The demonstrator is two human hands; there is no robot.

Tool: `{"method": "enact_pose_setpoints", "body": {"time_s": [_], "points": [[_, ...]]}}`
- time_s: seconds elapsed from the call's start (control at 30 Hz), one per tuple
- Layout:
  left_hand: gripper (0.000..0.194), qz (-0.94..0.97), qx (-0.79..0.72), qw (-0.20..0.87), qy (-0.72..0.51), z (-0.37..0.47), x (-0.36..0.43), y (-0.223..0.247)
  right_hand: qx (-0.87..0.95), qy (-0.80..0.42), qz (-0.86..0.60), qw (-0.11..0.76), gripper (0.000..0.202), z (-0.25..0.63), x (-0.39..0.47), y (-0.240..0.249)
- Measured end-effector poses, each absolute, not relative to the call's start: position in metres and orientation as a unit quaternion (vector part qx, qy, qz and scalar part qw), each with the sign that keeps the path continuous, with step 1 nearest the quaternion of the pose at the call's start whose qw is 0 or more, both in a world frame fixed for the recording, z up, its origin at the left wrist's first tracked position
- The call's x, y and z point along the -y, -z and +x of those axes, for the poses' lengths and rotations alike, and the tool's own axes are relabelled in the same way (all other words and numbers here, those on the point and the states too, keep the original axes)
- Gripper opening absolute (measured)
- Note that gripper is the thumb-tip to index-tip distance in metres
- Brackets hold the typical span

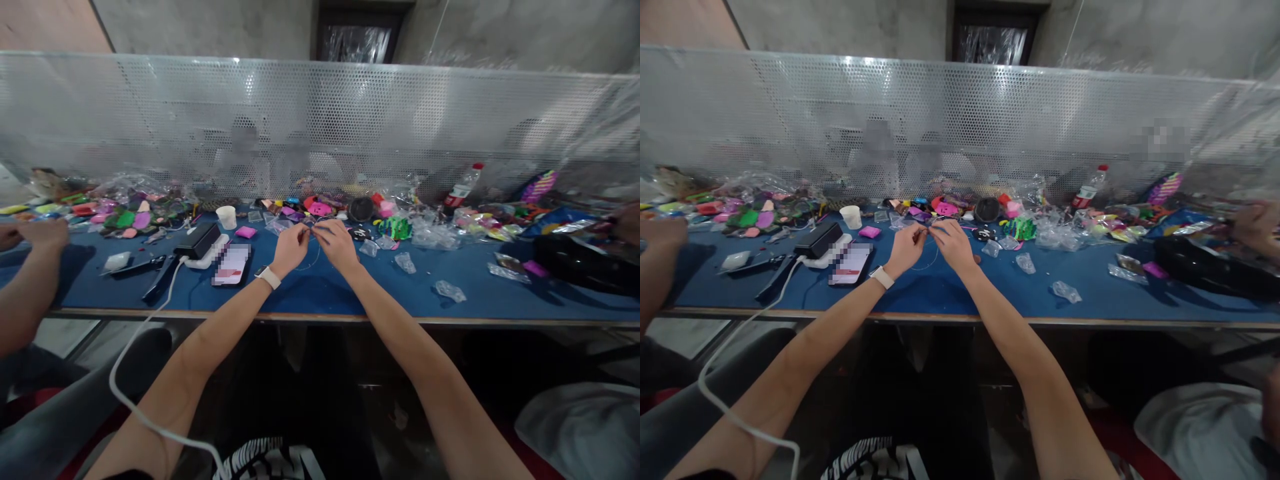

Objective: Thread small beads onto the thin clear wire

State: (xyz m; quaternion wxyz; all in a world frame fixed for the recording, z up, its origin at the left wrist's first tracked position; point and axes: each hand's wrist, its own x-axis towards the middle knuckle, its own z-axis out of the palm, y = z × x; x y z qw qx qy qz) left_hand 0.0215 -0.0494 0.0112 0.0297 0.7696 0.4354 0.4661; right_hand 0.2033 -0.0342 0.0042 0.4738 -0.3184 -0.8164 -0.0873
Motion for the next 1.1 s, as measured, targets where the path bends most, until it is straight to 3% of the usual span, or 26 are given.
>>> {"method": "enact_pose_setpoints", "body": {"time_s": [0.37, 0.5, 0.6, 0.8, 0.93, 1.1], "points": [[0.018, 0.799, -0.403, -0.029, -0.445, 0.017, 0.048, -0.009, 0.737, -0.082, -0.365, 0.563, 0.031, 0.196, 0.035, 0.001], [0.024, 0.809, -0.418, -0.058, -0.409, 0.017, 0.05, -0.009, 0.732, -0.122, -0.35, 0.571, 0.022, 0.195, 0.033, 0.0], [0.025, 0.809, -0.423, -0.06, -0.404, 0.019, 0.051, -0.009, 0.751, -0.104, -0.333, 0.56, 0.009, 0.197, 0.035, -0.002], [0.025, 0.81, -0.401, -0.059, -0.424, 0.02, 0.052, -0.007, 0.767, -0.011, -0.359, 0.532, 0.02, 0.202, 0.038, -0.004], [0.027, 0.814, -0.367, -0.062, -0.446, 0.018, 0.05, -0.005, 0.783, 0.052, -0.354, 0.509, 0.004, 0.207, 0.033, -0.003], [0.028, 0.822, -0.349, -0.086, -0.442, 0.015, 0.045, -0.005, 0.767, 0.001, -0.347, 0.54, 0.021, 0.212, 0.031, -0.007]]}}
